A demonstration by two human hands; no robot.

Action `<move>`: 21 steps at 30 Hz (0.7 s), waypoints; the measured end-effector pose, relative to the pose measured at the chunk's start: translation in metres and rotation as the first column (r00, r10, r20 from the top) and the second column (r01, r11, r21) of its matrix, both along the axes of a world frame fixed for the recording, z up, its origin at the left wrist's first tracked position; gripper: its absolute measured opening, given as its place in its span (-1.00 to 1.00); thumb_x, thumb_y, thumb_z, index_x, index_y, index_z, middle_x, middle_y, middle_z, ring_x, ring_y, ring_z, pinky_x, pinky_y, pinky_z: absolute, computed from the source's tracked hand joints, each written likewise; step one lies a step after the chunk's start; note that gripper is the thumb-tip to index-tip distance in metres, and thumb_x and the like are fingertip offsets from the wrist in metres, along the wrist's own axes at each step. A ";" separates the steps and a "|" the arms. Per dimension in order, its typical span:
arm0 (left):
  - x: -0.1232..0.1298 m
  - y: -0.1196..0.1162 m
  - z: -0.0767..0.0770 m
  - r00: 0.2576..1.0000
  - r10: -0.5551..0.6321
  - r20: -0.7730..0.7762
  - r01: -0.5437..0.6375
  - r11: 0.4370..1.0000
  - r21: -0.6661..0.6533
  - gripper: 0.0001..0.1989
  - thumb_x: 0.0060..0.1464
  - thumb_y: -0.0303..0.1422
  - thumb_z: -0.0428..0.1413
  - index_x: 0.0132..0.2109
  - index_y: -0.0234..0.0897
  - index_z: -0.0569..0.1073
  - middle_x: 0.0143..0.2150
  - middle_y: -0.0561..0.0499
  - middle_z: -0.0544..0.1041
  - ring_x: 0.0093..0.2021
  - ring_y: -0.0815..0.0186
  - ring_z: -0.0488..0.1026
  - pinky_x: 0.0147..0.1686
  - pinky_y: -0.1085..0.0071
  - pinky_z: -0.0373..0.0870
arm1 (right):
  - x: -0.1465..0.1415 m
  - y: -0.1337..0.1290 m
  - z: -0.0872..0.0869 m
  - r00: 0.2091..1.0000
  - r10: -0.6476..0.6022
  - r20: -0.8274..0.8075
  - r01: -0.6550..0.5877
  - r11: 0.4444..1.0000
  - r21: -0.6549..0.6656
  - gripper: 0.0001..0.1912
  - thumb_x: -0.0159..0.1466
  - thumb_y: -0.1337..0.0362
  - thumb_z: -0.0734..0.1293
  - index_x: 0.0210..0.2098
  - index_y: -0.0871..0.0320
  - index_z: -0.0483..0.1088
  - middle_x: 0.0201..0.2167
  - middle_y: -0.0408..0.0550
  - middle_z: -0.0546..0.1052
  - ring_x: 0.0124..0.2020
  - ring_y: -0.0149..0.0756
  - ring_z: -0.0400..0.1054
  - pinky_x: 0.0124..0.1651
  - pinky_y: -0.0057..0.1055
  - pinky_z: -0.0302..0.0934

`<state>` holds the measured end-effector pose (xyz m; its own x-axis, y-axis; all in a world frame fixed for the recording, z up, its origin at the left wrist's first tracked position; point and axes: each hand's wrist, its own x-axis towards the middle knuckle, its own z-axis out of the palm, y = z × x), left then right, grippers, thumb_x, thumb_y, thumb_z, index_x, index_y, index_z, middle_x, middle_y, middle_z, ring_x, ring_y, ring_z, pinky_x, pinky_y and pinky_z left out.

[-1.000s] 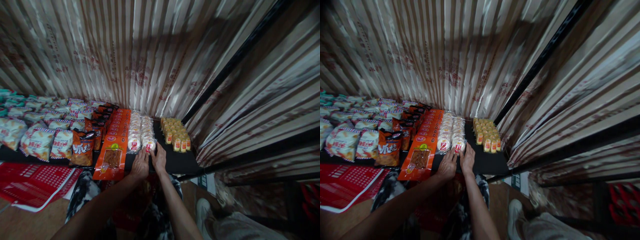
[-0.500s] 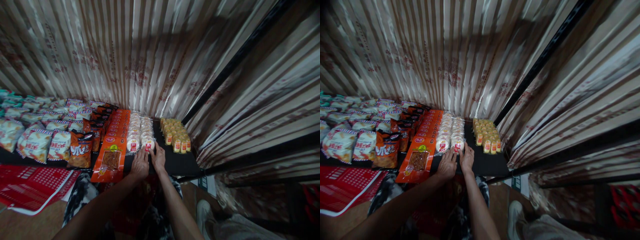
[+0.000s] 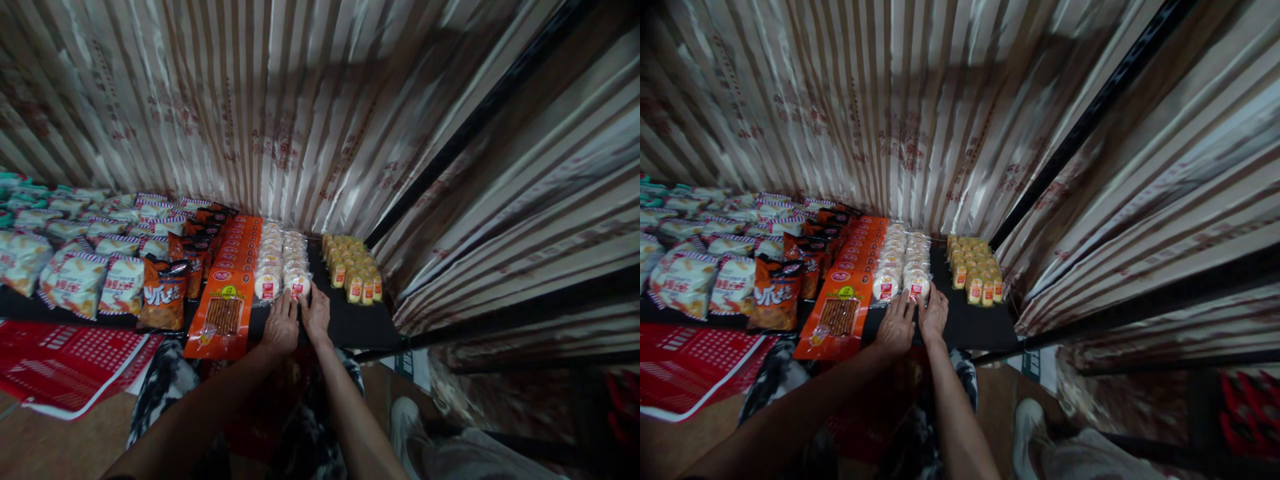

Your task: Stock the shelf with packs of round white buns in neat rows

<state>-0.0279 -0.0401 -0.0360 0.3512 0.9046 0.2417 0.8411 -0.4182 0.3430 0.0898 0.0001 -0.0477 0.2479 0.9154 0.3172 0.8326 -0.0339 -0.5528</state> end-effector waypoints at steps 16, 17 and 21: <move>-0.010 -0.035 -0.013 0.997 -0.069 0.019 0.065 0.985 0.159 -0.51 0.12 -0.35 -0.09 0.18 -0.44 0.24 0.28 -0.27 0.13 0.31 0.03 -0.03 0.20 0.03 0.03 | -0.009 -0.028 -0.011 0.998 0.015 0.064 -0.022 0.993 0.118 -0.41 0.29 0.10 0.07 0.15 0.44 0.15 0.17 0.36 0.19 0.23 -0.03 -0.03 0.19 -0.06 -0.02; -0.010 -0.040 -0.016 0.998 -0.066 0.012 0.063 0.983 0.171 -0.51 0.13 -0.34 -0.11 0.19 -0.43 0.22 0.28 -0.26 0.15 0.31 0.05 -0.02 0.21 0.04 0.02 | -0.012 -0.033 -0.011 0.998 0.019 0.058 -0.026 0.992 0.122 -0.42 0.30 0.11 0.07 0.16 0.42 0.15 0.18 0.35 0.18 0.24 -0.04 -0.04 0.20 -0.05 -0.02; -0.013 -0.060 -0.023 0.998 -0.043 -0.034 0.049 0.980 0.195 -0.49 0.17 -0.33 -0.17 0.23 -0.42 0.16 0.27 -0.24 0.17 0.30 0.09 0.00 0.22 0.06 0.01 | -0.021 -0.055 -0.014 0.998 0.040 0.047 -0.046 0.989 0.141 -0.45 0.31 0.13 0.06 0.15 0.38 0.16 0.19 0.30 0.18 0.24 -0.07 -0.04 0.19 -0.04 0.01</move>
